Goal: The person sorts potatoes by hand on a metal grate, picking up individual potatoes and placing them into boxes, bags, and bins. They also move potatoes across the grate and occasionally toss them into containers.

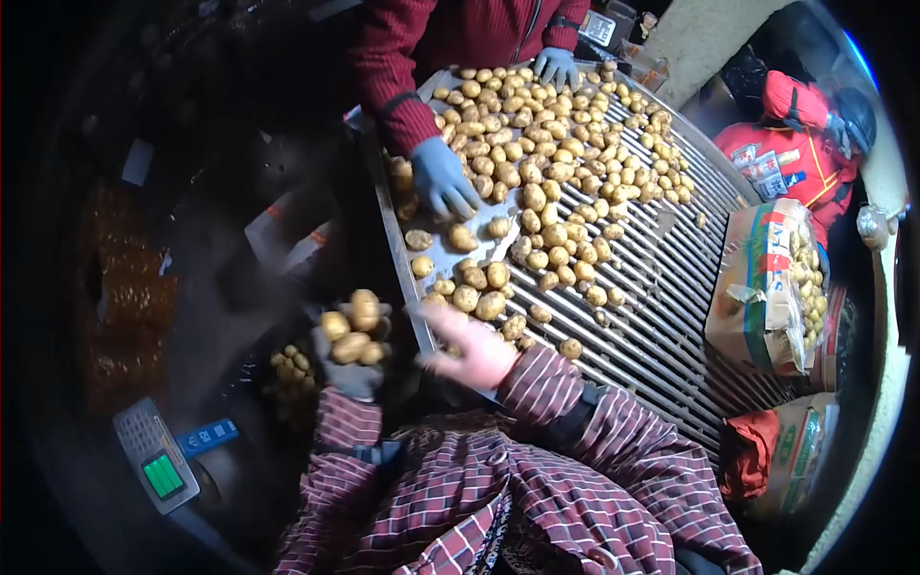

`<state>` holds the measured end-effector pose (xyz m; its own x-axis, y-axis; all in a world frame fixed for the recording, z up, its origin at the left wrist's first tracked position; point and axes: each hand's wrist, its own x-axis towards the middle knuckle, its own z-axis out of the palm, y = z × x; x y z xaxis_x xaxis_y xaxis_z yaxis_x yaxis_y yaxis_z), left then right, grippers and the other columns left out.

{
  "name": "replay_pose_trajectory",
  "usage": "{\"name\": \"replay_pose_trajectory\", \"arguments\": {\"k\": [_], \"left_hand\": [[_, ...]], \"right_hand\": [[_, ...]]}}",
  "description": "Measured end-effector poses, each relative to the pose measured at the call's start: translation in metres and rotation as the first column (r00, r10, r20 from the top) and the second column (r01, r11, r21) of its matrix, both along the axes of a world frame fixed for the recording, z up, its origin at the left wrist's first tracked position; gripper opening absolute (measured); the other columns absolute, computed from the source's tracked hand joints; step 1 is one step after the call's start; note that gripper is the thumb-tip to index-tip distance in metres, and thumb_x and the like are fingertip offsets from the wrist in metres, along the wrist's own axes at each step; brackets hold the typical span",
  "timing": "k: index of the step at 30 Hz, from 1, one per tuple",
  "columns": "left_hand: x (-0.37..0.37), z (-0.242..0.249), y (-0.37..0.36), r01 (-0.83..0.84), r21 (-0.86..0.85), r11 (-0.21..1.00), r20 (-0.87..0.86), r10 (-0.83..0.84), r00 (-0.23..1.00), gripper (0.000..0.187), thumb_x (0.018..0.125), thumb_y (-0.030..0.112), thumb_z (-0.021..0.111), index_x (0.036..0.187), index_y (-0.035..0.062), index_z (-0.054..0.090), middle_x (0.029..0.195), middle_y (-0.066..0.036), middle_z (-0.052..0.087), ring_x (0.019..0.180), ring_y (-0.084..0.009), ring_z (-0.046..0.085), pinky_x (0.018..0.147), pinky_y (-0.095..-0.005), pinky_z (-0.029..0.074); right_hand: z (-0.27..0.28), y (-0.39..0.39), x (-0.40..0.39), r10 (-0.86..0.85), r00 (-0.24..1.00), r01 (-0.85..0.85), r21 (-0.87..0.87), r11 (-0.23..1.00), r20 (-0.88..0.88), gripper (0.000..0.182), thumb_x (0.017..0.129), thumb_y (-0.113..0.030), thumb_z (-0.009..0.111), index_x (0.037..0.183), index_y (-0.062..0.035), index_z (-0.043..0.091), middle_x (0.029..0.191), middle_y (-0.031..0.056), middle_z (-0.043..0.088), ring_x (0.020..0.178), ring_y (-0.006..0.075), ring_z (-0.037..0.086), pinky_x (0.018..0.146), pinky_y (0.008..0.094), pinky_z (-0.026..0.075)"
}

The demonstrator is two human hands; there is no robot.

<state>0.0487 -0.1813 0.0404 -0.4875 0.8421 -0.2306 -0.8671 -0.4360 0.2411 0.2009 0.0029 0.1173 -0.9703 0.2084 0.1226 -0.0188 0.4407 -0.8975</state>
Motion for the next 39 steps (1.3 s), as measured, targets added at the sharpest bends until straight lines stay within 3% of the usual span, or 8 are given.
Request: {"name": "replay_pose_trajectory", "arguments": {"k": [5,9,10,13,16,18,28,39], "left_hand": [[-0.051,-0.006,-0.111,-0.275,-0.262,0.925,-0.082,0.262,0.961,0.051,0.092,0.051,0.042,0.13,0.0177,0.044,0.133,-0.002,0.045,0.128,-0.028,0.04,0.096,-0.0485,0.041],[-0.087,-0.099,-0.19,-0.24,-0.758,0.606,-0.374,-0.103,0.922,0.037,0.091,0.038,0.051,0.121,0.0163,0.048,0.102,-0.009,0.057,0.085,-0.024,0.058,0.076,-0.042,0.049],[-0.093,-0.141,-0.205,-0.553,-0.767,0.326,-0.638,-0.297,0.71,0.035,0.091,0.032,0.052,0.121,0.0143,0.048,0.103,-0.009,0.058,0.086,-0.0237,0.058,0.077,-0.0419,0.049],[-0.046,-0.064,-0.096,-0.481,-0.81,0.336,-0.586,-0.445,0.677,0.043,0.09,0.015,0.057,0.129,-0.0025,0.048,0.121,-0.012,0.058,0.111,-0.0206,0.055,0.098,-0.0311,0.041],[0.016,-0.014,0.019,-0.414,-0.461,0.785,-0.751,-0.594,-0.29,0.041,0.078,0.014,0.064,0.118,0.0072,0.058,0.113,-0.014,0.059,0.107,-0.0312,0.055,0.097,-0.0402,0.041],[0.048,0.005,0.066,-0.354,-0.476,0.805,-0.321,-0.534,-0.782,0.056,0.068,0.037,0.074,0.118,0.0154,0.059,0.121,-0.008,0.054,0.115,-0.0271,0.048,0.102,-0.0454,0.033],[0.076,-0.004,0.12,-0.481,-0.618,0.622,0.208,-0.46,-0.863,0.049,0.064,0.044,0.077,0.101,0.0168,0.061,0.104,-0.007,0.052,0.1,-0.0238,0.051,0.079,-0.0389,0.043],[0.079,0.006,0.144,-0.527,-0.7,0.482,0.408,-0.336,-0.849,0.054,0.067,0.055,0.073,0.105,0.0168,0.069,0.112,-0.01,0.054,0.106,-0.0268,0.048,0.085,-0.0389,0.045]], "right_hand": [[-0.029,0.075,0.067,-0.461,0.82,0.471,0.059,0.88,0.338,0.042,0.083,-0.022,0.068,0.12,-0.0054,0.057,0.115,0.0166,0.061,0.112,0.0298,0.057,0.096,0.0364,0.045],[-0.043,0.068,0.13,-0.38,0.905,0.28,0.403,0.871,0.192,0.046,0.077,-0.02,0.07,0.12,-0.0072,0.057,0.113,0.015,0.059,0.101,0.0328,0.058,0.09,0.0398,0.048],[-0.039,0.059,0.136,-0.315,0.928,0.203,0.437,0.876,0.201,0.048,0.075,-0.019,0.071,0.12,-0.0085,0.057,0.115,0.0144,0.058,0.103,0.0331,0.057,0.091,0.0404,0.047],[-0.051,0.032,0.152,-0.164,0.94,-0.012,0.509,0.861,0.299,0.054,0.07,-0.02,0.072,0.121,-0.0129,0.055,0.125,0.013,0.051,0.111,0.0335,0.051,0.093,0.0433,0.044],[-0.061,0.027,0.157,-0.077,0.934,-0.142,0.559,0.817,0.35,0.057,0.069,-0.024,0.072,0.122,-0.0157,0.054,0.129,0.0124,0.049,0.115,0.0336,0.047,0.096,0.046,0.04],[-0.061,0.03,0.166,-0.101,0.924,-0.152,0.596,0.789,0.37,0.058,0.07,-0.024,0.072,0.124,-0.0155,0.053,0.129,0.0119,0.048,0.115,0.0333,0.047,0.097,0.0458,0.039],[-0.072,0.037,0.232,-0.638,0.723,0.349,0.658,0.667,0.264,0.05,0.07,-0.018,0.071,0.118,-0.0099,0.057,0.115,0.0103,0.057,0.107,0.0294,0.053,0.093,0.0406,0.042],[-0.074,0.023,0.159,-0.256,0.862,-0.081,0.616,0.784,0.439,0.07,0.067,-0.032,0.074,0.13,-0.0187,0.045,0.133,0.015,0.04,0.117,0.0355,0.045,0.089,0.0467,0.046]]}}
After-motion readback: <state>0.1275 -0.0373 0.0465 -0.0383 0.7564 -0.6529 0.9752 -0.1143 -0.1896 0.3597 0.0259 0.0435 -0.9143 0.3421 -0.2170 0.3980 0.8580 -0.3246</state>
